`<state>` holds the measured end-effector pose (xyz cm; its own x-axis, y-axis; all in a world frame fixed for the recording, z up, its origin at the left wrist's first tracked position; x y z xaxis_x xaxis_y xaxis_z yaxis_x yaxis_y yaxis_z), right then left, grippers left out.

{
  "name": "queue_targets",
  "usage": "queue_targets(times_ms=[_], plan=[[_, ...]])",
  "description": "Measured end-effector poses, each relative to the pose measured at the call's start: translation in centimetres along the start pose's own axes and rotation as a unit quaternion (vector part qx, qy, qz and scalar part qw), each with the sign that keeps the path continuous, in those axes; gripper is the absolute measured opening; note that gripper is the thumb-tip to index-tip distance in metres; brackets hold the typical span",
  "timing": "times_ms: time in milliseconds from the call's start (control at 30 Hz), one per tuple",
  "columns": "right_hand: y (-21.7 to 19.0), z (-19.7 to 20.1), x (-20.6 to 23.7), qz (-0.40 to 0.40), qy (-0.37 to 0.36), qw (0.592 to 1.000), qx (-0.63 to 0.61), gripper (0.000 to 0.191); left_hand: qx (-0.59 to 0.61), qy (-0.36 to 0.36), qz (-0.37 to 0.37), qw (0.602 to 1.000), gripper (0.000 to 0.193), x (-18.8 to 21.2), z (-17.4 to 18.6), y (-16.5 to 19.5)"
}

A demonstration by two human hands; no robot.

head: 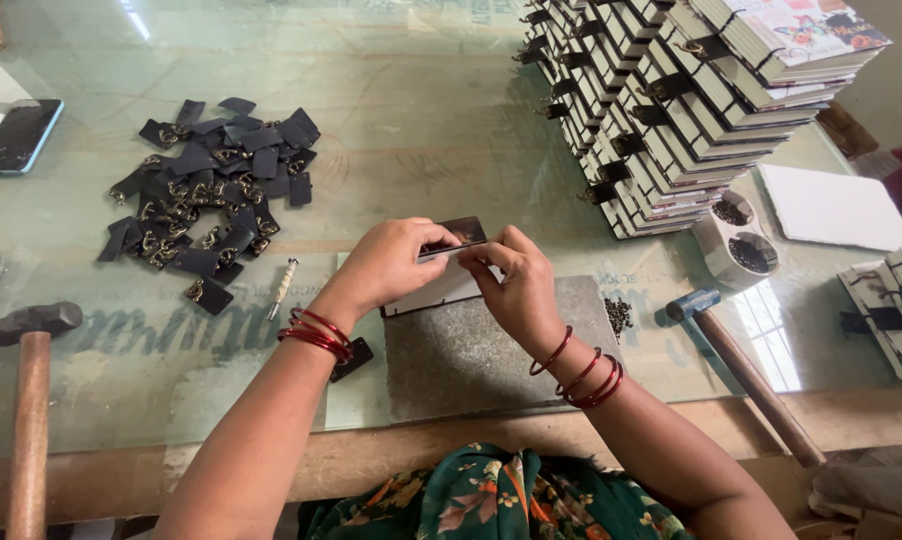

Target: The person attaches metal clasps to small notebooks using a hammer and metal pins. They repeatedly pick up a notebook, position a clasp, insert a pin, and strike it with a hammer before stacking the finished notebook.

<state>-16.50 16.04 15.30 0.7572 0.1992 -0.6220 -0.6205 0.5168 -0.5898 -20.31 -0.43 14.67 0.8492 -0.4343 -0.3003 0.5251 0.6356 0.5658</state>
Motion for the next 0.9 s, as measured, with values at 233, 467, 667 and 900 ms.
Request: queue_targets(times_ms=[233, 467, 667, 900], plan=[[-3.3, 1.9, -0.2, 0.159, 0.071, 0.973, 0.150, 0.042, -0.042, 0.010, 0.013, 0.999, 0.026, 0.9, 0.0, 1.6], [-2.7, 1.6, 2.2, 0.125, -0.182, 0.964, 0.147, 0.014, -0.051, 0.090, -0.053, 0.993, 0.016, 5.7, -1.1, 5.5], [-2.6, 0.4, 6.3, 0.187, -0.168, 0.958, 0.136, 0.024, -0.153, 0.118, -0.155, 0.969, 0.023, 8.9, -4.5, 5.4], [-2.0, -1.4, 9.8, 0.115, -0.239, 0.952, 0.156, 0.043, -0.199, 0.007, -0.062, 0.978, 0.037, 11.7, -8.2, 4.2]])
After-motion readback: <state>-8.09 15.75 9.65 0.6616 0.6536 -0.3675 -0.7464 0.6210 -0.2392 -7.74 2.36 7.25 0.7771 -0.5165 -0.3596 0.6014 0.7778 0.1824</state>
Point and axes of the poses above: each hand's wrist, its own x-axis away from the middle knuckle, its own z-axis out of the back of the hand, y = z × x, the point moved 6 cm from there along -x, towards the middle knuckle, and after that the axes turned 6 degrees about -x, right-handed, at the moved point
